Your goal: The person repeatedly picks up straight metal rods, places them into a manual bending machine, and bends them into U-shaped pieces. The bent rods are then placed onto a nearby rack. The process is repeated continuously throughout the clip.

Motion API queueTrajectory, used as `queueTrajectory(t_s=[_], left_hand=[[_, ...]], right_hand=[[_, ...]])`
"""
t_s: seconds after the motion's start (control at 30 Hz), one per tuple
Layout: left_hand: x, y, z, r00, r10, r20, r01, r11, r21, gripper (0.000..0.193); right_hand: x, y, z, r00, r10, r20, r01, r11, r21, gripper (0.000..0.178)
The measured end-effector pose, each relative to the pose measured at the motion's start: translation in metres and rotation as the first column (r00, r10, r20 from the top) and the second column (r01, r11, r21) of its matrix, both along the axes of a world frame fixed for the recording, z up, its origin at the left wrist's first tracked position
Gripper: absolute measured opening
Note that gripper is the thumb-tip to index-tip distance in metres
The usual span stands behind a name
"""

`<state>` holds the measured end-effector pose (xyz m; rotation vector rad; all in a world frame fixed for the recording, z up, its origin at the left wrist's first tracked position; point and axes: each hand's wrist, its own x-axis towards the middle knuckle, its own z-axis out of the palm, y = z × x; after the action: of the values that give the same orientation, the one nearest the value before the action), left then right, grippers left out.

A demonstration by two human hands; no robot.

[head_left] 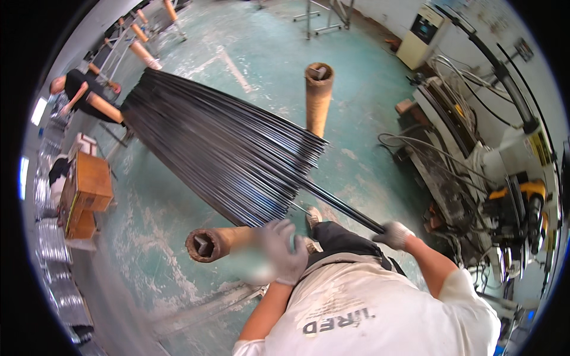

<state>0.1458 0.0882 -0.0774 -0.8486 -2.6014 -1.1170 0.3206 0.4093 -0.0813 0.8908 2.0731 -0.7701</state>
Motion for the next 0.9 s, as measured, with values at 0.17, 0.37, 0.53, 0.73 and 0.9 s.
queueTrajectory(t_s=[0.17, 0.37, 0.53, 0.73, 0.9], left_hand=[[-0.018, 0.02, -0.202, 0.362, -0.23, 0.903, -0.46, 0.799, 0.388, 0.02], [-0.053, 0.12, -0.13, -0.089, -0.749, 0.656, -0.748, 0.485, 0.453, 0.026], [0.019, 0.181, -0.077, -0.12, -0.573, 0.811, -0.705, 0.624, 0.336, 0.026], [0.048, 0.295, 0.017, 0.046, -0.75, 0.66, -0.37, 0.601, 0.709, 0.023], [0.041, 0.385, 0.115, 0.062, -0.895, 0.442, -0.305, 0.405, 0.862, 0.027]], right_hand=[[0.194, 0.013, 0.054, 0.982, -0.021, 0.188, -0.029, 0.965, 0.26, 0.035], [0.229, -0.046, 0.068, 0.983, -0.18, 0.024, 0.159, 0.916, 0.368, 0.037], [0.32, 0.007, 0.042, 0.977, -0.201, -0.067, 0.208, 0.854, 0.477, 0.027], [0.546, 0.129, 0.018, 0.888, -0.417, -0.193, 0.404, 0.51, 0.76, 0.014], [0.71, 0.192, -0.017, 0.379, -0.394, -0.838, 0.602, -0.583, 0.546, 0.031]])
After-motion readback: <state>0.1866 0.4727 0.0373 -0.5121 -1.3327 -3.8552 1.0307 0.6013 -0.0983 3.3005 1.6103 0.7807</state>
